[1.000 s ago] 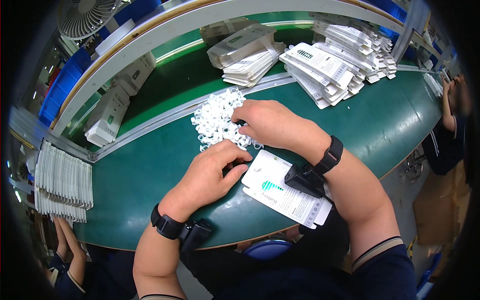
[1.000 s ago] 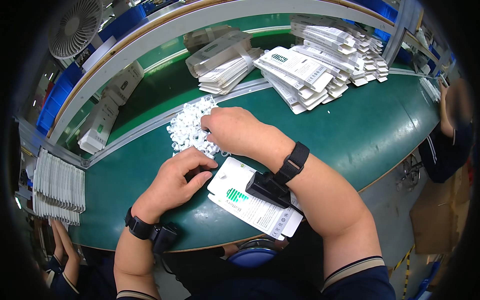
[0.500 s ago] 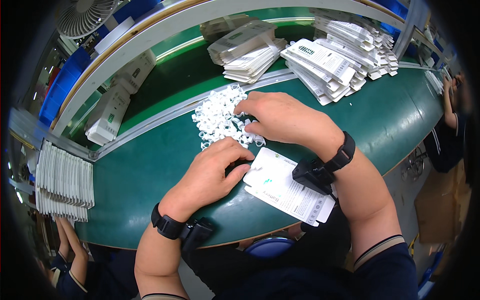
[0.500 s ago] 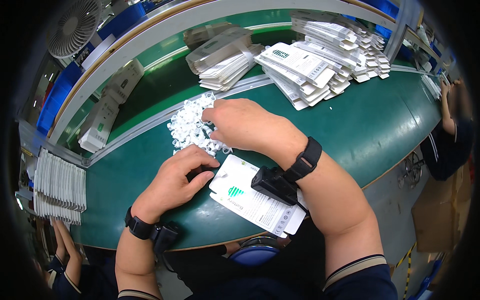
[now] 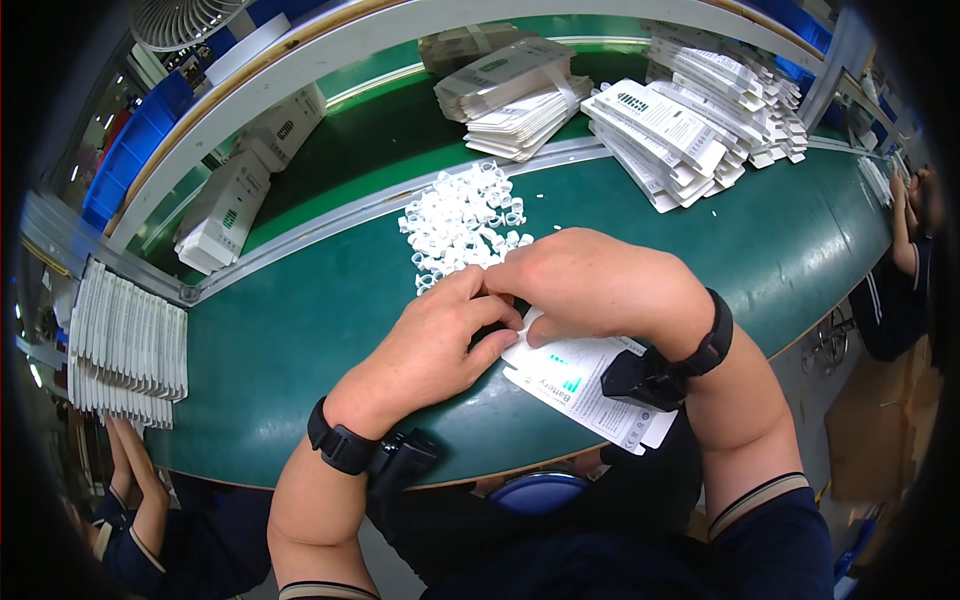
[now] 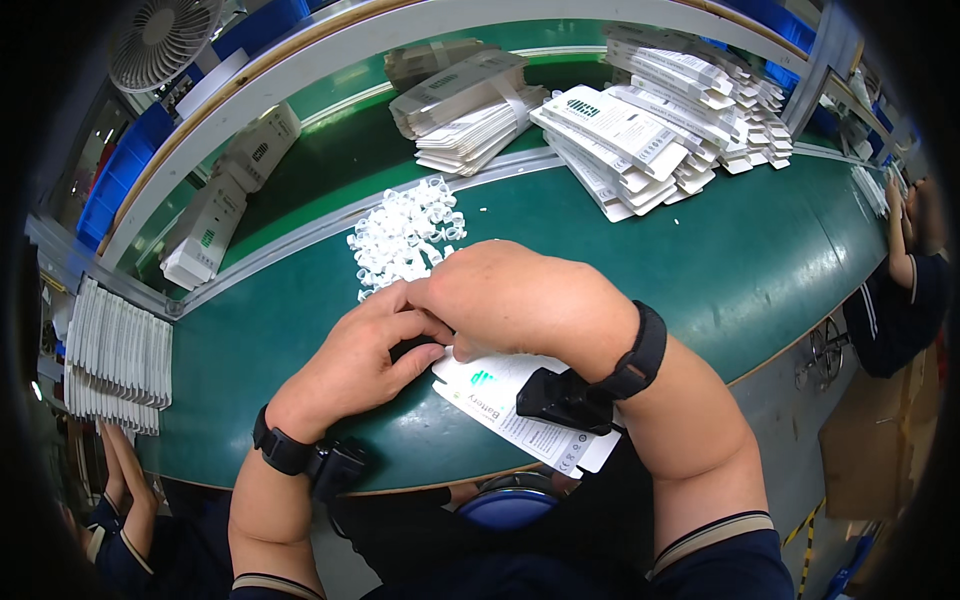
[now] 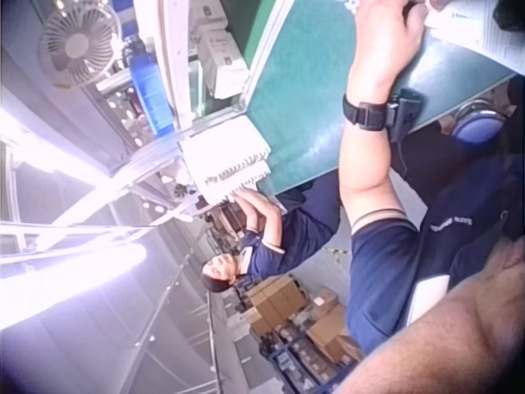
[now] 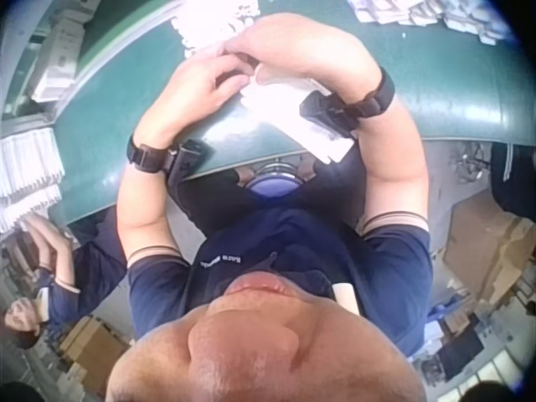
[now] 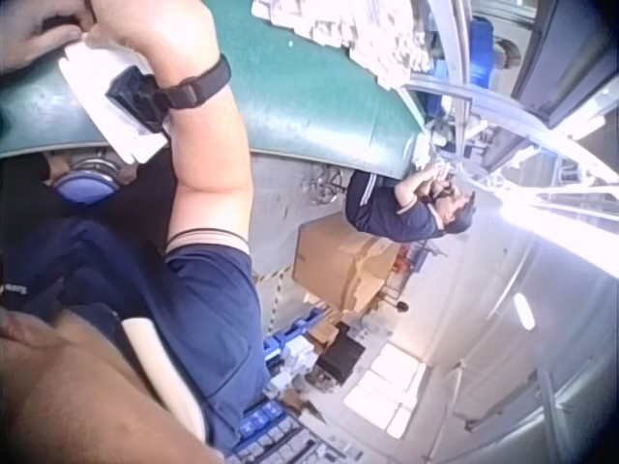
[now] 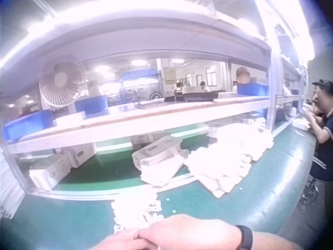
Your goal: Manually attaching plastic clips to battery product packaging sleeves on a factory assembly line.
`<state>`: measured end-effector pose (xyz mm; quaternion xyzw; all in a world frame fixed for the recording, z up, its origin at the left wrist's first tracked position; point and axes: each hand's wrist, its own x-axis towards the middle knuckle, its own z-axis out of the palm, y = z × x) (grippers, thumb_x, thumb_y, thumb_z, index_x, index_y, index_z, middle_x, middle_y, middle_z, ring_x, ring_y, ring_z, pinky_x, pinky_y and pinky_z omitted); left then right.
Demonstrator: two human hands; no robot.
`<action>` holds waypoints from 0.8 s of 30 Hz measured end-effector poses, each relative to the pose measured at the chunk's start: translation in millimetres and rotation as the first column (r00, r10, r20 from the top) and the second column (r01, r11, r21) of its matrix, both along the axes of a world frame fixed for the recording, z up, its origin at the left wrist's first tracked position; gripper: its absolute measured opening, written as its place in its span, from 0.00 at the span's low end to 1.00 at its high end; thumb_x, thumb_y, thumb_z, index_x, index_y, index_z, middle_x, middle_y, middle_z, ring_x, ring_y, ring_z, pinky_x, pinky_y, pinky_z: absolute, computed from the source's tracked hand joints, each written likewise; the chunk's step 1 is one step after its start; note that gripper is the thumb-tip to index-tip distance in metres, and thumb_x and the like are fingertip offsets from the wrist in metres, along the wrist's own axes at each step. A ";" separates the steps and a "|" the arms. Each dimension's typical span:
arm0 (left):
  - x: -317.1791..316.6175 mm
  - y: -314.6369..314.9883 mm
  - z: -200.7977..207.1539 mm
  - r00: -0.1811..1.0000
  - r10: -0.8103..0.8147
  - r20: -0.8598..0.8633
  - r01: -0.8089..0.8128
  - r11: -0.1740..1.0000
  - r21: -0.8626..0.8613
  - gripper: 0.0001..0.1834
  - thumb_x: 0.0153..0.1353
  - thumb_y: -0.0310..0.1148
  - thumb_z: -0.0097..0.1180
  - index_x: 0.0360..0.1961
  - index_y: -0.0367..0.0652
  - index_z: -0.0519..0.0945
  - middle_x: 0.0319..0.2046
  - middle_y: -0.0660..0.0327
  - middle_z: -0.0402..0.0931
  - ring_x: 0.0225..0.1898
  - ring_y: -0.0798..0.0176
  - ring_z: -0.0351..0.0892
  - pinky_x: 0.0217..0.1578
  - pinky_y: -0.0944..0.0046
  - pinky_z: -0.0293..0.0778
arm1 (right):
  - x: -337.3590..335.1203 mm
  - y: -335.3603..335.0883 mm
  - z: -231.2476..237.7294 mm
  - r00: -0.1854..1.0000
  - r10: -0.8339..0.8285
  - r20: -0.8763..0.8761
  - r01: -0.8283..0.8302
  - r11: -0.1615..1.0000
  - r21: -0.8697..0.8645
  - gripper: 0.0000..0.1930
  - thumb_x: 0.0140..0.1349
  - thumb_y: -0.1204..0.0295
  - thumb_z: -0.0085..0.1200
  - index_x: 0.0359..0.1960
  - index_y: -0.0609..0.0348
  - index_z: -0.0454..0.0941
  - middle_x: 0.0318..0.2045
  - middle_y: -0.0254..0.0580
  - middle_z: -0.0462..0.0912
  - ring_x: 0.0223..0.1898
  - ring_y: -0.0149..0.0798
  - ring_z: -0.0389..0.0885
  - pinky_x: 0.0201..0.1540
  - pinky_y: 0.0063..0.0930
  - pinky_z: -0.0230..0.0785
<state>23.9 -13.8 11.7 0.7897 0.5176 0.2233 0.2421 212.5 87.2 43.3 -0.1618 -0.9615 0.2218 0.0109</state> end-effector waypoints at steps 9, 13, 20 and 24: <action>0.4 1.0 -0.8 1.000 -0.018 0.019 0.017 0.998 0.066 0.08 0.61 0.29 0.63 0.41 0.41 0.85 0.45 0.54 0.77 0.49 0.48 0.78 0.52 0.55 0.75 | -4.5 -5.7 -9.4 0.998 -0.022 -0.062 0.023 1.000 0.017 0.17 0.48 0.72 0.69 0.38 0.60 0.77 0.33 0.49 0.85 0.38 0.56 0.85 0.40 0.45 0.76; -0.1 0.3 0.0 1.000 -0.006 0.007 0.005 0.999 0.047 0.09 0.62 0.29 0.63 0.42 0.40 0.85 0.46 0.53 0.78 0.50 0.48 0.78 0.54 0.54 0.75 | -7.2 -9.3 -12.6 0.996 -0.034 -0.078 0.039 0.998 0.055 0.16 0.51 0.71 0.69 0.39 0.61 0.77 0.33 0.51 0.85 0.38 0.57 0.85 0.41 0.46 0.76; -0.5 0.0 -0.8 1.000 -0.005 0.008 0.005 0.998 0.061 0.10 0.62 0.28 0.62 0.44 0.39 0.85 0.47 0.51 0.78 0.51 0.46 0.78 0.54 0.53 0.75 | -7.8 -10.7 -15.7 0.994 -0.027 -0.106 0.036 0.996 0.084 0.14 0.53 0.71 0.67 0.38 0.62 0.77 0.33 0.52 0.85 0.38 0.58 0.85 0.41 0.46 0.76; -1.5 -0.3 -0.8 1.000 0.004 -0.009 -0.004 0.998 0.063 0.11 0.62 0.26 0.62 0.46 0.40 0.84 0.47 0.53 0.78 0.51 0.47 0.78 0.55 0.55 0.74 | -8.9 -11.1 -18.2 0.992 -0.039 -0.117 0.050 0.995 0.090 0.14 0.54 0.71 0.67 0.37 0.62 0.77 0.32 0.53 0.85 0.38 0.58 0.85 0.40 0.46 0.76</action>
